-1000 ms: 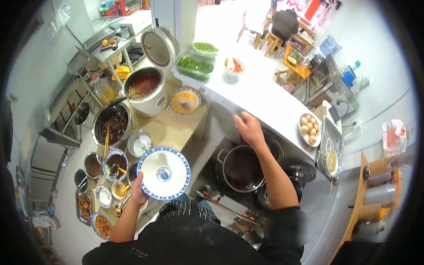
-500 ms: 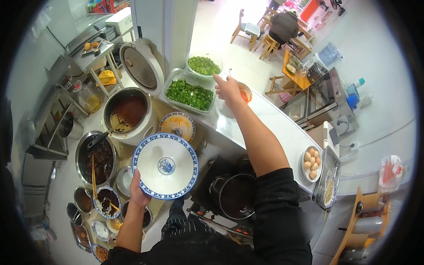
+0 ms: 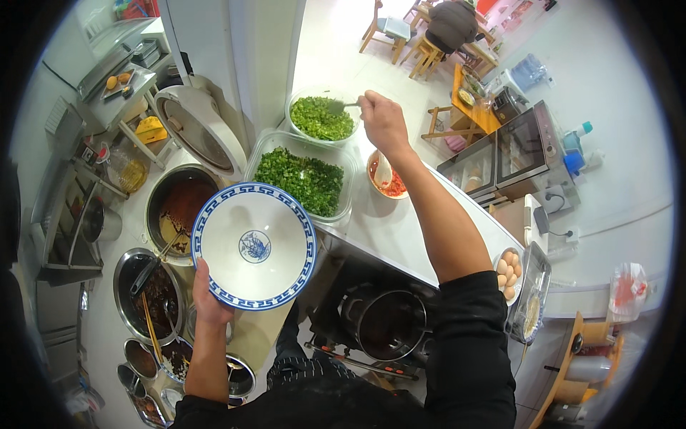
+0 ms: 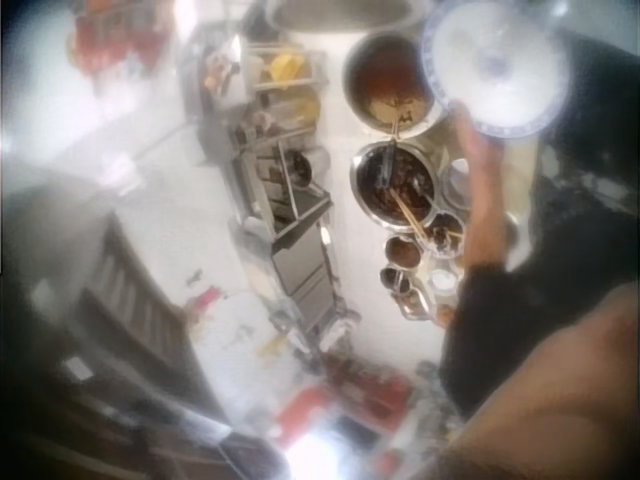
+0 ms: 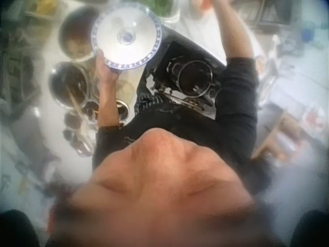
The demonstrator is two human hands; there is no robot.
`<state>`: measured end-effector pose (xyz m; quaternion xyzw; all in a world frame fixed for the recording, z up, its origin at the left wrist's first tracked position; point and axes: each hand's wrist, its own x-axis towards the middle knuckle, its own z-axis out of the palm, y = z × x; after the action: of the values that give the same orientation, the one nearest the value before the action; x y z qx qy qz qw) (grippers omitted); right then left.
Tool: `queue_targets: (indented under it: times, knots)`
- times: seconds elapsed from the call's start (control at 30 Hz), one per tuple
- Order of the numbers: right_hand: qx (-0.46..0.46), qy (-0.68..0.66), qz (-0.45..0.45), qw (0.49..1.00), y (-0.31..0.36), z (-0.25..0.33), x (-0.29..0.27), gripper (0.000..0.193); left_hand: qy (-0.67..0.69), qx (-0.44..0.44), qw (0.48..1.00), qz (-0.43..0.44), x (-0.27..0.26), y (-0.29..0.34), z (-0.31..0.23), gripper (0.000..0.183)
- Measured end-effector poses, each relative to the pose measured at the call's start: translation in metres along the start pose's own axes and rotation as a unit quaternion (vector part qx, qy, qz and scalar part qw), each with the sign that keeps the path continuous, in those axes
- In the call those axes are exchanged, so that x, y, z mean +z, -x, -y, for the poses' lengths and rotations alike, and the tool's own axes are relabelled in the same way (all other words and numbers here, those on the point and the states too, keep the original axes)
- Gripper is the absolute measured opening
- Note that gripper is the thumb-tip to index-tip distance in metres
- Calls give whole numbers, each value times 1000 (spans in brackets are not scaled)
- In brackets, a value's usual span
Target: The person places dumplings from a tray into a pot of boiling water and stirs them with a spatula. They then walk to a prep area, add chopped green onions and cooked meat to a bowl, and return to the stove to continue stirring the dumplings.
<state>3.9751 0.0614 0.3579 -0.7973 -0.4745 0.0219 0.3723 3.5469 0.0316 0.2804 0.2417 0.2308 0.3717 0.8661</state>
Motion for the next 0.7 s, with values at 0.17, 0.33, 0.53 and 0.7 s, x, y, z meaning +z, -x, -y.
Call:
queue_targets:
  times: [0.17,0.33,0.53,0.7]
  knots:
    - [-132,162,3,978,7,-16,7,28,-4,-5,1000,-6,6,-9,-4,63]
    - [-5,-32,-9,999,11,-26,8,24,5,-18,1000,-23,16,-15,-9,63]
    - [97,-172,24,980,1,-25,24,24,-14,-25,999,-19,37,-23,-15,63]
    - [250,-313,52,915,-3,-32,32,18,-1,-38,999,-34,59,-29,-22,60]
